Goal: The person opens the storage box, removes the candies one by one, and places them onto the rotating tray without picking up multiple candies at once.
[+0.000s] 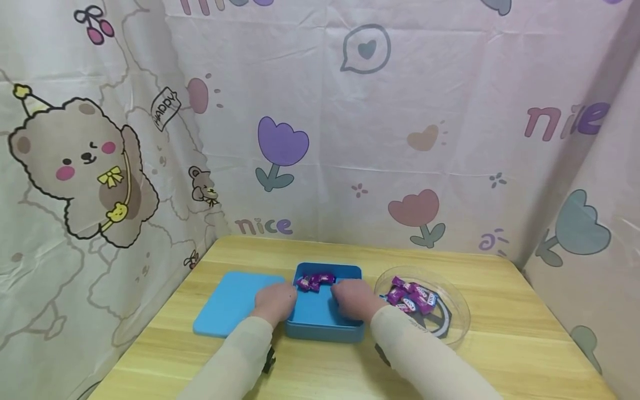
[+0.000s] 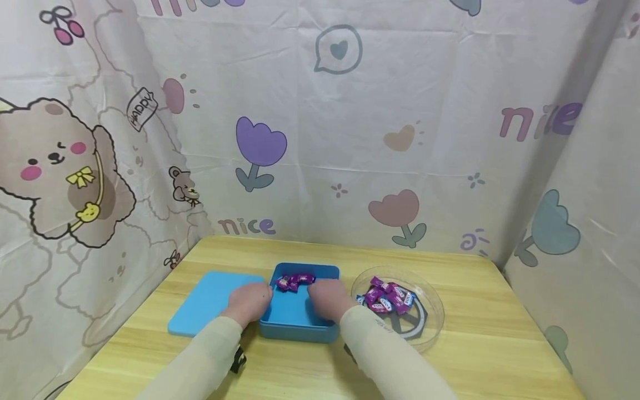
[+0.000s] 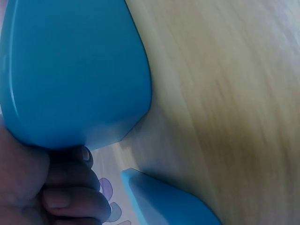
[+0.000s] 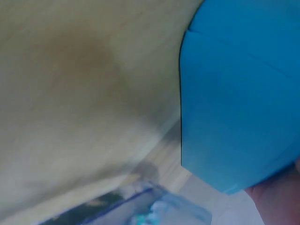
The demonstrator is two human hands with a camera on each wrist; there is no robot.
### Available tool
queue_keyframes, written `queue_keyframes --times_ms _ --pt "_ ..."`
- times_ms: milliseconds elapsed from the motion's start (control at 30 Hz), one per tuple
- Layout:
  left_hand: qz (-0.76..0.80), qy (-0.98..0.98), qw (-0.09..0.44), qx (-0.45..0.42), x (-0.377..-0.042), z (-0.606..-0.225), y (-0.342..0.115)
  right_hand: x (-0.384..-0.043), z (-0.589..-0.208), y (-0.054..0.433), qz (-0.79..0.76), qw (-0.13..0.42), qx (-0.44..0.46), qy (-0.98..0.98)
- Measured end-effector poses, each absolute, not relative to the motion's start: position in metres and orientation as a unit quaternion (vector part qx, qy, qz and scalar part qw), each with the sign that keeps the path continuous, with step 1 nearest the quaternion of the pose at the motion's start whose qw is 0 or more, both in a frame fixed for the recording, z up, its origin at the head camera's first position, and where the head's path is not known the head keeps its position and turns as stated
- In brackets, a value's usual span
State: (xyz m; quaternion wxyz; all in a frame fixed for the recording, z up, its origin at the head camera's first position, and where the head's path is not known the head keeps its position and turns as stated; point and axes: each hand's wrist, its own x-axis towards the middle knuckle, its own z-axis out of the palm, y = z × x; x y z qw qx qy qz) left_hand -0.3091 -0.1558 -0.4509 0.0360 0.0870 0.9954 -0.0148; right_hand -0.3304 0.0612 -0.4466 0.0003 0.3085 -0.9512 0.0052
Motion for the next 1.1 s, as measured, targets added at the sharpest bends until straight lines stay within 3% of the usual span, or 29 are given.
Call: queue_keyframes --times_ms 333,633,1100 --pt "-0.012 0.995 0.032 0.091 -0.311 -0.451 -0.157 -0.329 -0.426 0.084 0.087 0.027 0.301 -0.949" --pt "-0.007 0.994 0.029 0.102 -0.309 -0.451 -0.158 -0.328 -0.415 0.137 0.11 0.055 0.254 -0.959" --pt "0.063 0.995 0.032 0.075 -0.307 -0.449 -0.162 -0.329 -0.427 0.203 0.116 -0.013 0.187 -0.975"
